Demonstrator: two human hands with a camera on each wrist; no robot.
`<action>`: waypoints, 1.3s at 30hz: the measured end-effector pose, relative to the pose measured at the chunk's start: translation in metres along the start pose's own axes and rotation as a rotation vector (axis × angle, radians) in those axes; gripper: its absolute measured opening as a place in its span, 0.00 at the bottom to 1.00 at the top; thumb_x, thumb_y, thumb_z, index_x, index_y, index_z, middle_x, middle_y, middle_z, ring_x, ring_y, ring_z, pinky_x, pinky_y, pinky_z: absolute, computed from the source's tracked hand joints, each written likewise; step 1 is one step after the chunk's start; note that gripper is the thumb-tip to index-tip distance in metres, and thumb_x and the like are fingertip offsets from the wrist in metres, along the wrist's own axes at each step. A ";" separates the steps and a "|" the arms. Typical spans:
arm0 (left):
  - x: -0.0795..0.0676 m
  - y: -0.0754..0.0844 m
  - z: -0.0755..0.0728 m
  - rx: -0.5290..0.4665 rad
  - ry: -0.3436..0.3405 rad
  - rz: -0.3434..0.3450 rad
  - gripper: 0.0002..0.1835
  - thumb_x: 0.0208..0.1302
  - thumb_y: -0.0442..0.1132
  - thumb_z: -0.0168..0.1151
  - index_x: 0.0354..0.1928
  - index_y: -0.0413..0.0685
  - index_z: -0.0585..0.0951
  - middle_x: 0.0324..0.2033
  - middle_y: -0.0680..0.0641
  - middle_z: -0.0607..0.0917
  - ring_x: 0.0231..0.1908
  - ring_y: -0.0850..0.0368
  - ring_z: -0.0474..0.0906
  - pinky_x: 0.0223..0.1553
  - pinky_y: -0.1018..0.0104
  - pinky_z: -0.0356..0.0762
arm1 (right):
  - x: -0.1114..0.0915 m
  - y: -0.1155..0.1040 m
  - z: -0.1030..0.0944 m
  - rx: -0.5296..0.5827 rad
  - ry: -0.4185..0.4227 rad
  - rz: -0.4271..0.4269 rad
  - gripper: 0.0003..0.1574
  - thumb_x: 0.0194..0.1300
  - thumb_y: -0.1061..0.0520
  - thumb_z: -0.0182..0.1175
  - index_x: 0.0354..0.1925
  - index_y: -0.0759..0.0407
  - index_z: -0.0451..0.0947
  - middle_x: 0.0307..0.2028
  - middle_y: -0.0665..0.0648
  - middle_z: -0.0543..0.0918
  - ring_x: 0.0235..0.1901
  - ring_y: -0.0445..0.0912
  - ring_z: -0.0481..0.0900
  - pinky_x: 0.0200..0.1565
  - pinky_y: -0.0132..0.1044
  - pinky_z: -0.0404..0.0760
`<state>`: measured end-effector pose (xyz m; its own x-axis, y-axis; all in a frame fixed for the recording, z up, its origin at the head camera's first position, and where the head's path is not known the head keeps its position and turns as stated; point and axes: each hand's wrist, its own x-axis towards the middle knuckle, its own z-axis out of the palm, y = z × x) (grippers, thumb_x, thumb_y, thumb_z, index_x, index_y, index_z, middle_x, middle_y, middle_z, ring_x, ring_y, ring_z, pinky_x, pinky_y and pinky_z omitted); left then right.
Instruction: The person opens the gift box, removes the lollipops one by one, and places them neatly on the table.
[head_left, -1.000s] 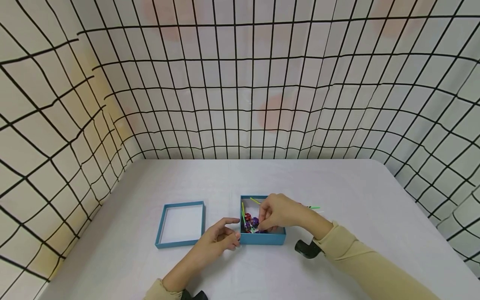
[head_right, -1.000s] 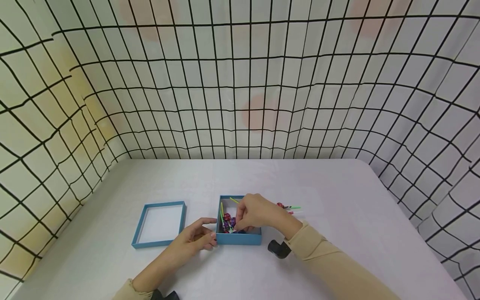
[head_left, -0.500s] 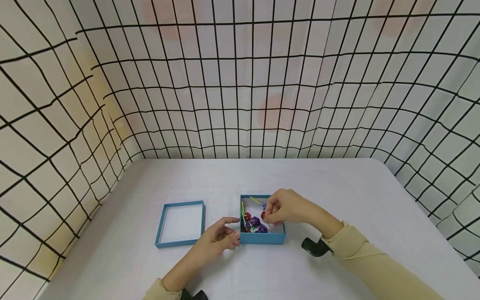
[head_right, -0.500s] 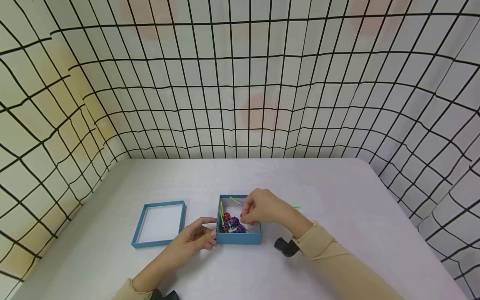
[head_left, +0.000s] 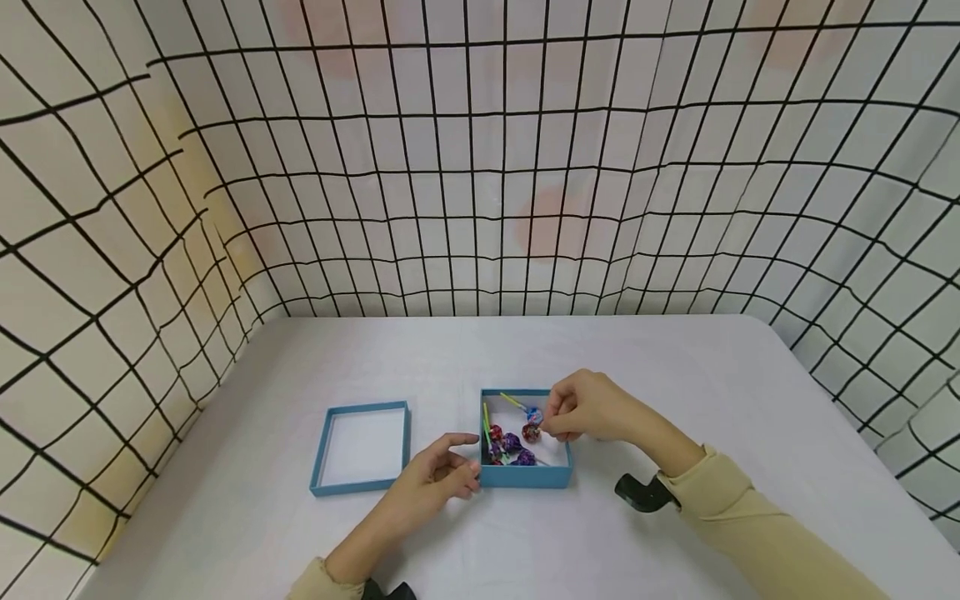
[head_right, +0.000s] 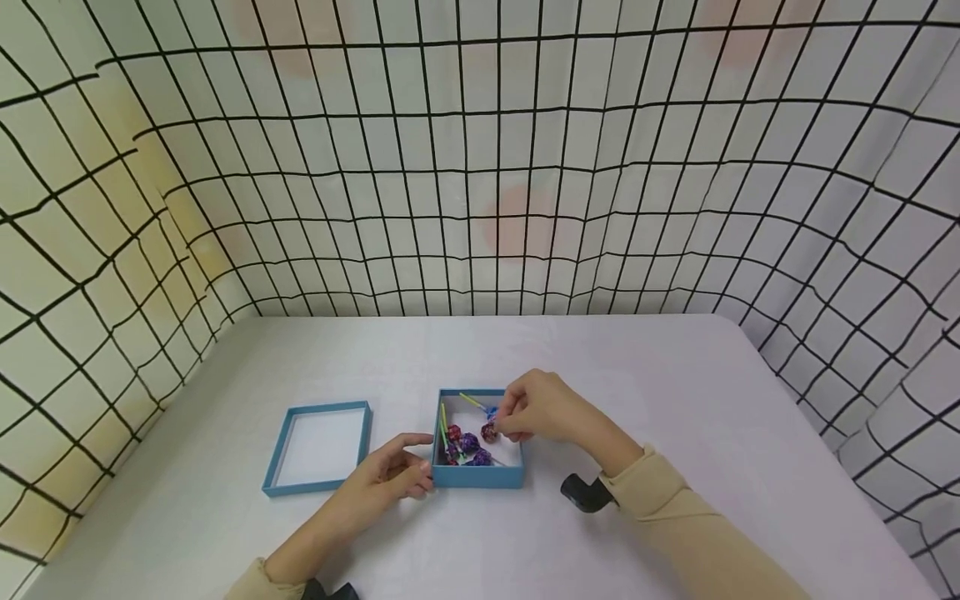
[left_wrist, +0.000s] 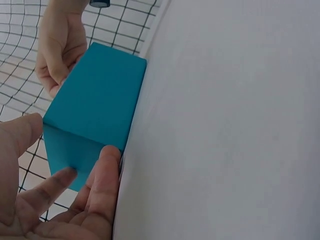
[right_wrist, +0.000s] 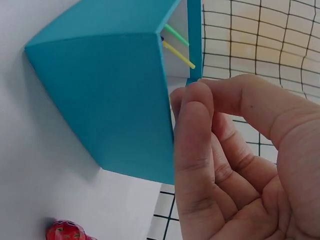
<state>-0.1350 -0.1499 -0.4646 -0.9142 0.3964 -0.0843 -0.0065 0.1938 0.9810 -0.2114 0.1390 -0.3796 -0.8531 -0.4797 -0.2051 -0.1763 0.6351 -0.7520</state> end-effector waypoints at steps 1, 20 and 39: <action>0.000 0.000 0.001 0.004 0.003 0.001 0.28 0.80 0.44 0.63 0.75 0.42 0.72 0.46 0.38 0.88 0.44 0.53 0.87 0.47 0.71 0.86 | 0.000 0.001 0.000 0.002 0.003 -0.006 0.06 0.66 0.59 0.73 0.32 0.59 0.85 0.24 0.50 0.87 0.27 0.41 0.86 0.36 0.37 0.89; -0.002 0.003 0.001 0.020 0.015 0.001 0.30 0.81 0.44 0.62 0.77 0.40 0.70 0.46 0.37 0.88 0.42 0.54 0.87 0.47 0.70 0.86 | -0.006 0.026 0.004 0.122 0.130 -0.048 0.05 0.63 0.59 0.72 0.34 0.59 0.85 0.25 0.51 0.87 0.28 0.46 0.84 0.32 0.37 0.81; 0.000 0.003 0.001 0.031 0.012 -0.002 0.29 0.80 0.44 0.63 0.76 0.41 0.71 0.46 0.37 0.88 0.43 0.53 0.87 0.47 0.71 0.86 | -0.042 0.044 -0.007 0.367 0.199 -0.093 0.12 0.70 0.59 0.71 0.41 0.69 0.82 0.31 0.53 0.89 0.33 0.45 0.87 0.41 0.36 0.90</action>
<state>-0.1342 -0.1484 -0.4623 -0.9189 0.3855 -0.0838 0.0043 0.2223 0.9750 -0.1869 0.1916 -0.4000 -0.9261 -0.3762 -0.0279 -0.1015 0.3198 -0.9420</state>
